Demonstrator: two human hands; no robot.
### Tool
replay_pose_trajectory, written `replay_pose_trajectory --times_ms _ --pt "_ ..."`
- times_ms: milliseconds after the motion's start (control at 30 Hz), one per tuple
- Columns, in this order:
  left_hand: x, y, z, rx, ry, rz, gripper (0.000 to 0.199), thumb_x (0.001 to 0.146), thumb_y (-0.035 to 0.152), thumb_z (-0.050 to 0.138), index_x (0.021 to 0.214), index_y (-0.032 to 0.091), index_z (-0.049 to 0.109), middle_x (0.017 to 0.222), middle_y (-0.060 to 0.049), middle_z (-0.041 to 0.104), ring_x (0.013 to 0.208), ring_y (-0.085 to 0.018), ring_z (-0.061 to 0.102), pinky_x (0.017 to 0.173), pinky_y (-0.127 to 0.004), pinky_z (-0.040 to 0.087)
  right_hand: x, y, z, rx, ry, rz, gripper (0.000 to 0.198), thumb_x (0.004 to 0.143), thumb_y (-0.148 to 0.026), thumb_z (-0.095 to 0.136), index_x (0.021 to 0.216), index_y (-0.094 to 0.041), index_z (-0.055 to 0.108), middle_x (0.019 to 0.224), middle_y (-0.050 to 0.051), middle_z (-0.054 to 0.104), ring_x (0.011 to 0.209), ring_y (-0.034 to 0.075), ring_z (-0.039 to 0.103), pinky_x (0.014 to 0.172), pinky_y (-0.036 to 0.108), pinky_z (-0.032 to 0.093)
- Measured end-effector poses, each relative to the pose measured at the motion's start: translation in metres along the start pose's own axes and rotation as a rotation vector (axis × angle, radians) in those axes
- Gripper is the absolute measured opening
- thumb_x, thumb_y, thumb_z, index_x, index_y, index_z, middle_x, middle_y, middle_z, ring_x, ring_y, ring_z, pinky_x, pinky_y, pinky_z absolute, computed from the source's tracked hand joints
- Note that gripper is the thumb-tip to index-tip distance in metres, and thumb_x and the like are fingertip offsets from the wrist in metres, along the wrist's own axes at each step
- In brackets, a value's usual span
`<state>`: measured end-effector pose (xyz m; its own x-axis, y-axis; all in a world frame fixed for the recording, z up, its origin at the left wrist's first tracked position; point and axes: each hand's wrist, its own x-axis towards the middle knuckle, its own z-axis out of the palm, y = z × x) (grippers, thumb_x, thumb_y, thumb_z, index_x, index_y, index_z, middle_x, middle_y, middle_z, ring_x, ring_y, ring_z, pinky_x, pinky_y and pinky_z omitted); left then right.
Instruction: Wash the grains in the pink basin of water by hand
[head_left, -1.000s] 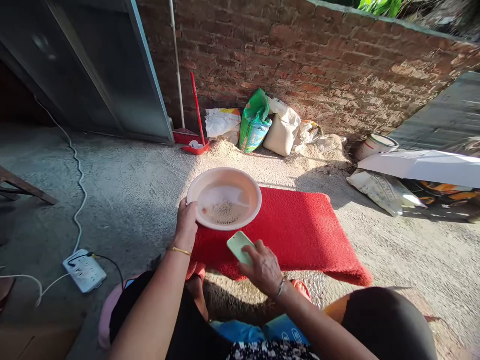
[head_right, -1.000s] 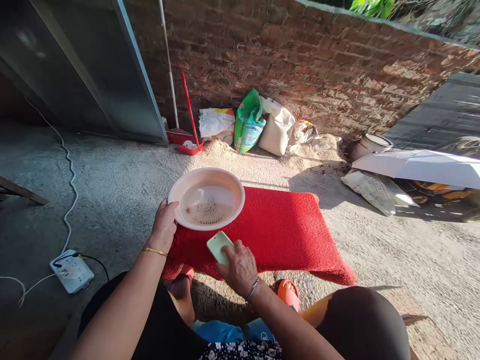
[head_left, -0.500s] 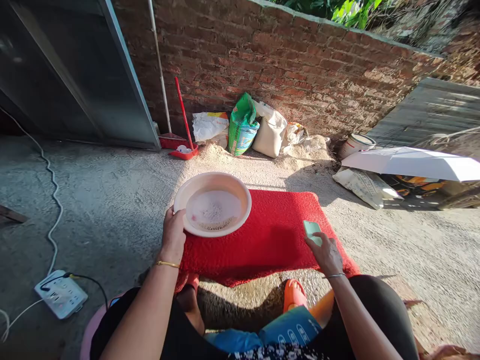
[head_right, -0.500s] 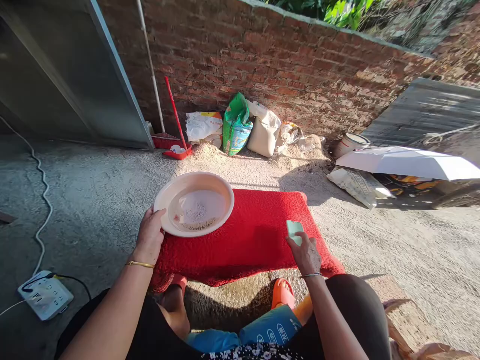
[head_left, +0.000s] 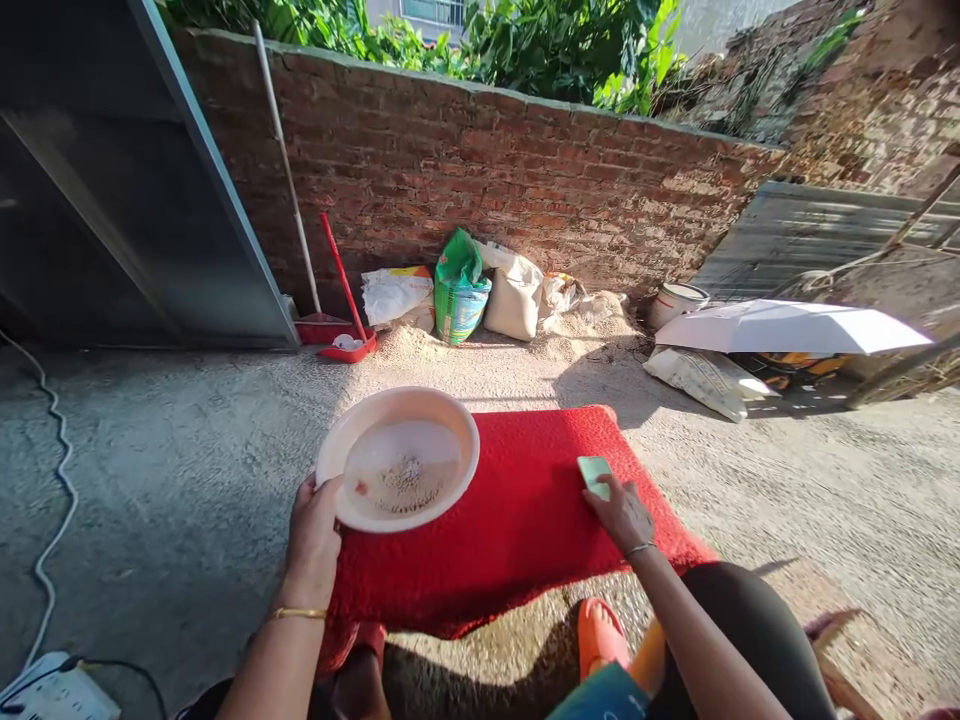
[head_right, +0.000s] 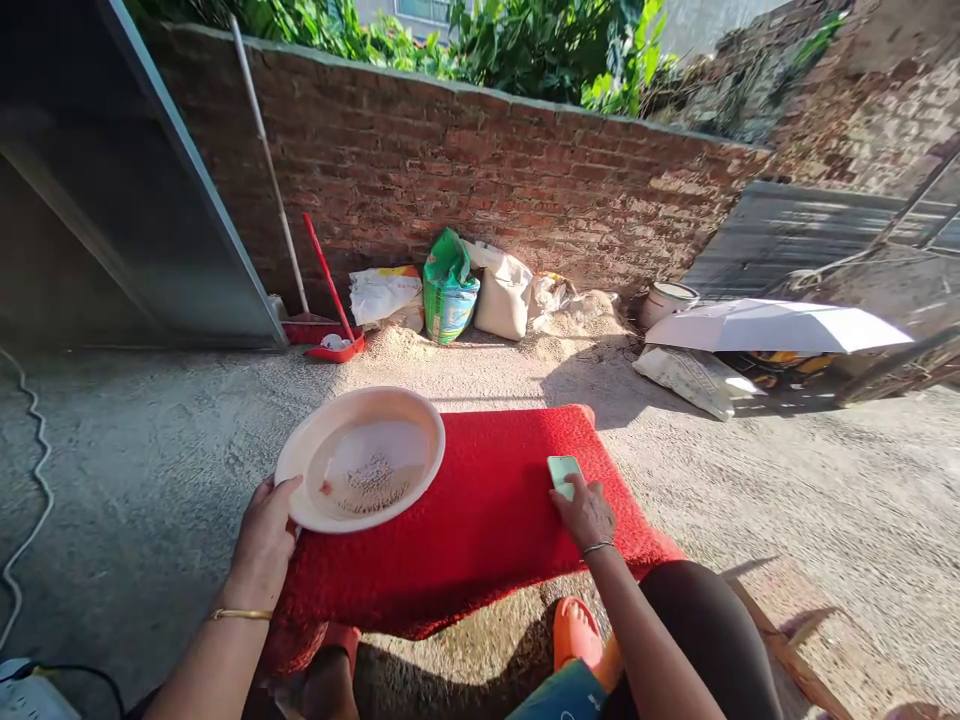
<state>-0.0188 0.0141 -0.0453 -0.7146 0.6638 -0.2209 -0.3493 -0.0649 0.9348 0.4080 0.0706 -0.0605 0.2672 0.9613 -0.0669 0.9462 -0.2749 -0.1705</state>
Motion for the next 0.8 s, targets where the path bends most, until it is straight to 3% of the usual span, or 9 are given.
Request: replay_pose_trajectory --times_ms 67,133,333,433,533,600,700,800 --pt "0.001 -0.002 -0.004 0.016 0.003 -0.013 0.054 0.062 0.027 0.070 0.115 0.020 0.064 0.085 -0.001 0.069 0.074 -0.017 0.065 0.076 -0.033 0.053 0.010 0.011 -0.010 0.017 0.022 0.089 0.046 0.091 -0.053 0.049 0.126 -0.024 0.057 0.107 0.009 0.053 0.087 0.021 0.064 0.075 0.032 0.044" --pt "0.002 -0.002 -0.006 0.022 -0.006 -0.007 0.055 0.063 0.029 0.070 0.117 0.020 0.064 0.090 -0.001 0.070 0.076 -0.017 0.065 0.076 -0.032 0.053 0.010 -0.007 -0.011 0.072 0.025 0.042 0.044 0.090 -0.054 0.050 0.123 -0.026 0.058 0.108 0.008 0.053 0.089 0.020 0.064 0.075 0.031 0.044" --pt "0.005 -0.001 -0.004 0.017 0.007 -0.014 0.058 0.059 0.026 0.071 0.116 0.019 0.064 0.086 0.000 0.069 0.073 -0.016 0.063 0.077 -0.032 0.051 -0.014 -0.145 0.015 0.224 -0.089 -0.274 0.040 0.088 -0.053 0.054 0.120 -0.029 0.060 0.110 0.006 0.055 0.089 0.020 0.064 0.072 0.029 0.043" --pt "0.007 -0.004 -0.004 0.031 0.017 -0.008 0.058 0.060 0.024 0.071 0.117 0.019 0.063 0.084 0.000 0.069 0.072 -0.016 0.063 0.077 -0.031 0.051 -0.014 -0.176 0.026 0.203 -0.109 -0.389 0.040 0.089 -0.054 0.053 0.119 -0.029 0.061 0.109 0.008 0.056 0.090 0.021 0.064 0.074 0.030 0.043" --pt "0.009 -0.007 -0.006 0.037 0.046 -0.016 0.058 0.061 0.023 0.071 0.118 0.019 0.063 0.084 0.000 0.069 0.071 -0.015 0.063 0.075 -0.031 0.051 0.006 -0.149 0.026 0.136 -0.083 -0.437 0.040 0.087 -0.052 0.056 0.120 -0.029 0.061 0.111 0.008 0.055 0.095 0.022 0.062 0.079 0.032 0.043" --pt "0.009 -0.007 -0.006 0.031 0.054 -0.025 0.057 0.061 0.024 0.070 0.117 0.020 0.063 0.084 0.000 0.069 0.070 -0.015 0.062 0.073 -0.030 0.051 0.028 -0.109 0.019 0.093 -0.050 -0.323 0.042 0.088 -0.050 0.055 0.124 -0.028 0.059 0.113 0.009 0.054 0.096 0.023 0.062 0.080 0.033 0.044" --pt "0.006 -0.006 -0.005 0.041 0.061 -0.028 0.057 0.062 0.027 0.071 0.117 0.020 0.063 0.086 -0.001 0.070 0.072 -0.016 0.063 0.070 -0.029 0.050 0.058 -0.056 0.002 0.070 -0.016 -0.041 0.046 0.089 -0.051 0.051 0.127 -0.025 0.056 0.114 0.011 0.052 0.094 0.024 0.063 0.079 0.035 0.045" --pt "0.003 -0.004 -0.003 0.042 0.053 -0.018 0.055 0.060 0.029 0.072 0.114 0.019 0.064 0.088 -0.002 0.070 0.074 -0.016 0.063 0.069 -0.028 0.049 0.070 -0.048 -0.010 0.115 0.006 0.030 0.049 0.090 -0.054 0.049 0.127 -0.024 0.056 0.115 0.011 0.051 0.092 0.022 0.063 0.080 0.034 0.044"
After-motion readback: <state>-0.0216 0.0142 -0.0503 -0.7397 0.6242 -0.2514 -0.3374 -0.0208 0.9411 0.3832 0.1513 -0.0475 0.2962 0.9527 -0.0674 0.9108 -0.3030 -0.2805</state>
